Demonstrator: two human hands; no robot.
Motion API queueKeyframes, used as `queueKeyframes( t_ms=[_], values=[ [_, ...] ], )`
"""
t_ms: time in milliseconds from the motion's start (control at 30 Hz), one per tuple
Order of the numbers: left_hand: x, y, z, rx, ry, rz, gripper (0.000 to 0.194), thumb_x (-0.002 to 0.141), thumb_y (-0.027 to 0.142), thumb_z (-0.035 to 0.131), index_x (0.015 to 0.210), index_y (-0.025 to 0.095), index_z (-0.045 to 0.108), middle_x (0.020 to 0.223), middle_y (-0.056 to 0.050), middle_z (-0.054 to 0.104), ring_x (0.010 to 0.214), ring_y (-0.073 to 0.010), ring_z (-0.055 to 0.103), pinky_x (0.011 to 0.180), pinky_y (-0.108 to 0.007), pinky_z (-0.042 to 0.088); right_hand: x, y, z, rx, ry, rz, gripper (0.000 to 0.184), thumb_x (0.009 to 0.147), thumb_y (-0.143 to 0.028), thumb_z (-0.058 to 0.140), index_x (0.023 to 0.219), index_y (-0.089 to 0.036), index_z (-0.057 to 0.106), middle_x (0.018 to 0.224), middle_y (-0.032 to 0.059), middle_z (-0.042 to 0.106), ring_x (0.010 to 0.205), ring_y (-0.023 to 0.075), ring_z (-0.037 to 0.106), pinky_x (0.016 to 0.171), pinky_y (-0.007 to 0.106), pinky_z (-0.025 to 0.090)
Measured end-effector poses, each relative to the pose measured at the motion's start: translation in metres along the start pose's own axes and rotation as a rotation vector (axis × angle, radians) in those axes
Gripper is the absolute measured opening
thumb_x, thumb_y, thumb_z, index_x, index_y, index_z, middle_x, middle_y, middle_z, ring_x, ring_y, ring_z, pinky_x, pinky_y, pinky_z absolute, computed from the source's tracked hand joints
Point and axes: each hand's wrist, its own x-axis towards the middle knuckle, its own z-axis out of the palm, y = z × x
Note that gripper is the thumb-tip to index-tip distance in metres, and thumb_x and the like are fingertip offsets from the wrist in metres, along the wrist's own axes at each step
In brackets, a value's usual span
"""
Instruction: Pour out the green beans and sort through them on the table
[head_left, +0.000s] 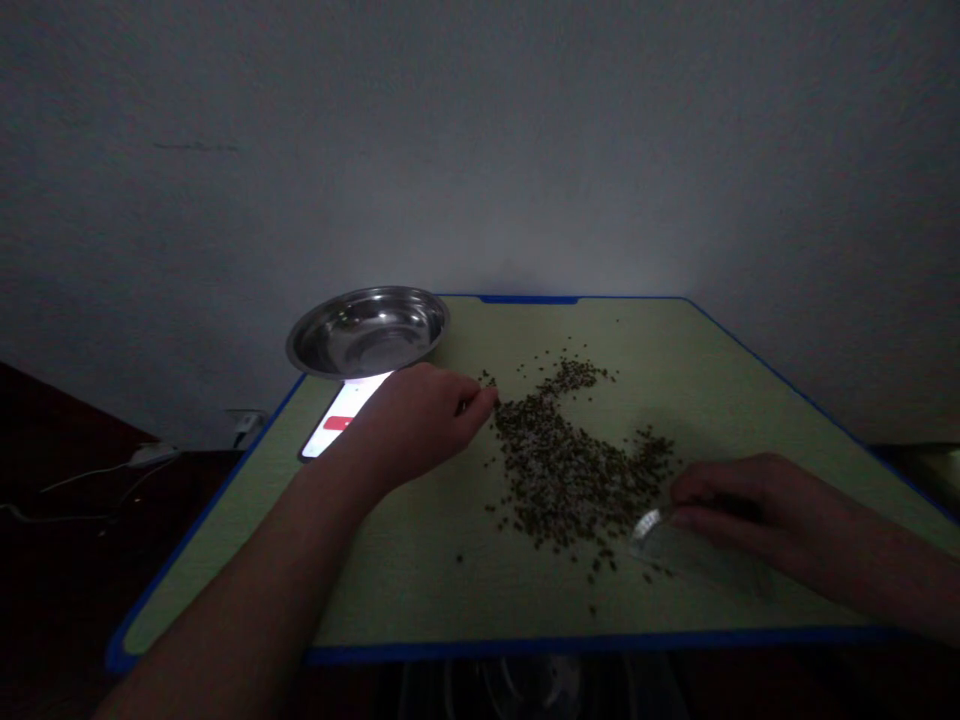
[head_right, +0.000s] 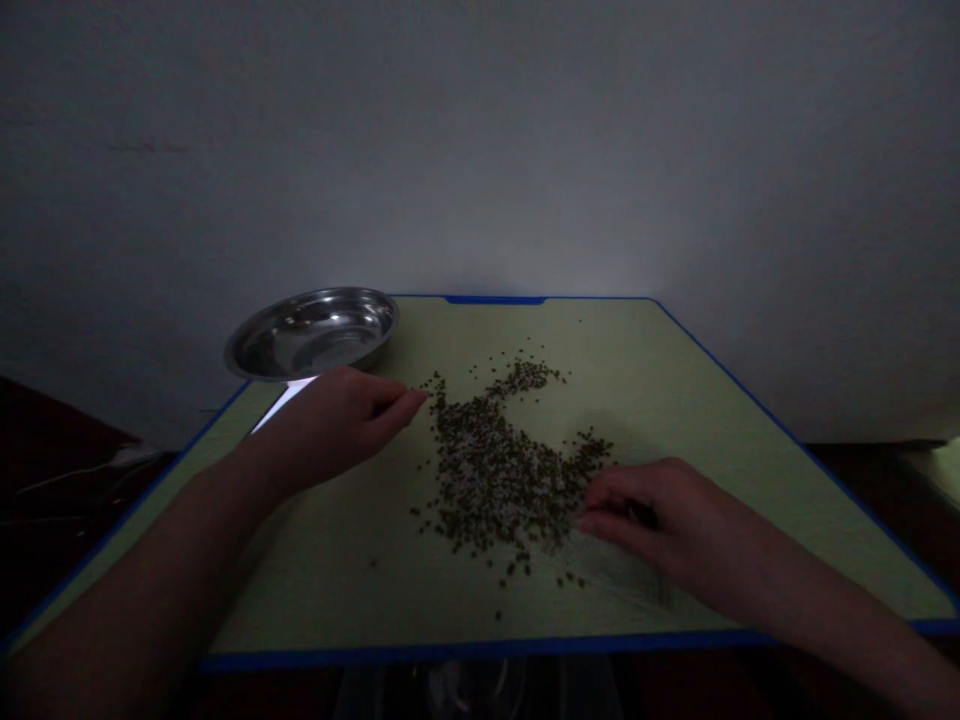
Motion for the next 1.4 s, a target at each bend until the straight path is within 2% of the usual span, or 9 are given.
queueKeyframes(
  t_ms=[100, 233, 933, 1133, 1400],
  values=[
    [0.0, 0.0, 0.0, 0.002, -0.005, -0.012, 0.048, 0.091, 0.042, 0.037, 0.054, 0.018, 0.056, 0.044, 0.002, 0.04, 0.043, -0.0101, 0.032, 0.051, -0.029, 0.018, 0.003, -0.005, 0.008, 0.018, -0.114, 0.007, 0.032, 0.088, -0.046, 0.049, 0.074, -0.023, 0.067, 0.065, -0.0002, 0.063, 0.06, 0.0136, 0.057, 0.054, 0.026, 0.042],
    [0.0, 0.0, 0.0, -0.019, -0.007, -0.022, 0.047, 0.091, 0.042, 0.039, 0.053, 0.017, 0.053, 0.045, 0.003, 0.039, 0.043, -0.0095, 0.032, 0.05, -0.029, 0.017, 0.003, -0.007, 0.013, 0.019, -0.133, 0.026, 0.033, 0.088, -0.047, 0.05, 0.071, -0.022, 0.064, 0.063, -0.0008, 0.06, 0.059, 0.013, 0.054, 0.053, 0.026, 0.039],
    [0.0, 0.0, 0.001, -0.024, -0.002, 0.011, 0.047, 0.09, 0.041, 0.04, 0.051, 0.017, 0.051, 0.044, 0.003, 0.039, 0.042, -0.0087, 0.031, 0.049, -0.028, 0.016, 0.005, -0.023, 0.026, 0.051, -0.166, 0.022, 0.03, 0.088, -0.044, 0.05, 0.073, -0.023, 0.063, 0.065, -0.0008, 0.062, 0.061, 0.0137, 0.056, 0.054, 0.026, 0.039],
    [0.0, 0.0, 0.002, -0.022, -0.009, -0.01, 0.049, 0.09, 0.043, 0.038, 0.051, 0.017, 0.051, 0.044, 0.002, 0.039, 0.043, -0.0093, 0.031, 0.049, -0.028, 0.016, 0.005, -0.032, 0.03, 0.071, -0.111, 0.004, 0.028, 0.088, -0.042, 0.051, 0.073, -0.024, 0.066, 0.065, -0.0001, 0.064, 0.06, 0.0142, 0.057, 0.054, 0.027, 0.04],
    [0.001, 0.0, 0.002, -0.017, -0.002, -0.009, 0.048, 0.09, 0.043, 0.04, 0.05, 0.018, 0.05, 0.044, 0.002, 0.041, 0.043, -0.0094, 0.032, 0.05, -0.029, 0.017, 0.002, -0.05, 0.043, 0.07, -0.12, -0.009, 0.026, 0.088, -0.045, 0.051, 0.08, -0.027, 0.067, 0.075, -0.0008, 0.069, 0.07, 0.0162, 0.061, 0.061, 0.028, 0.043]
  ],
)
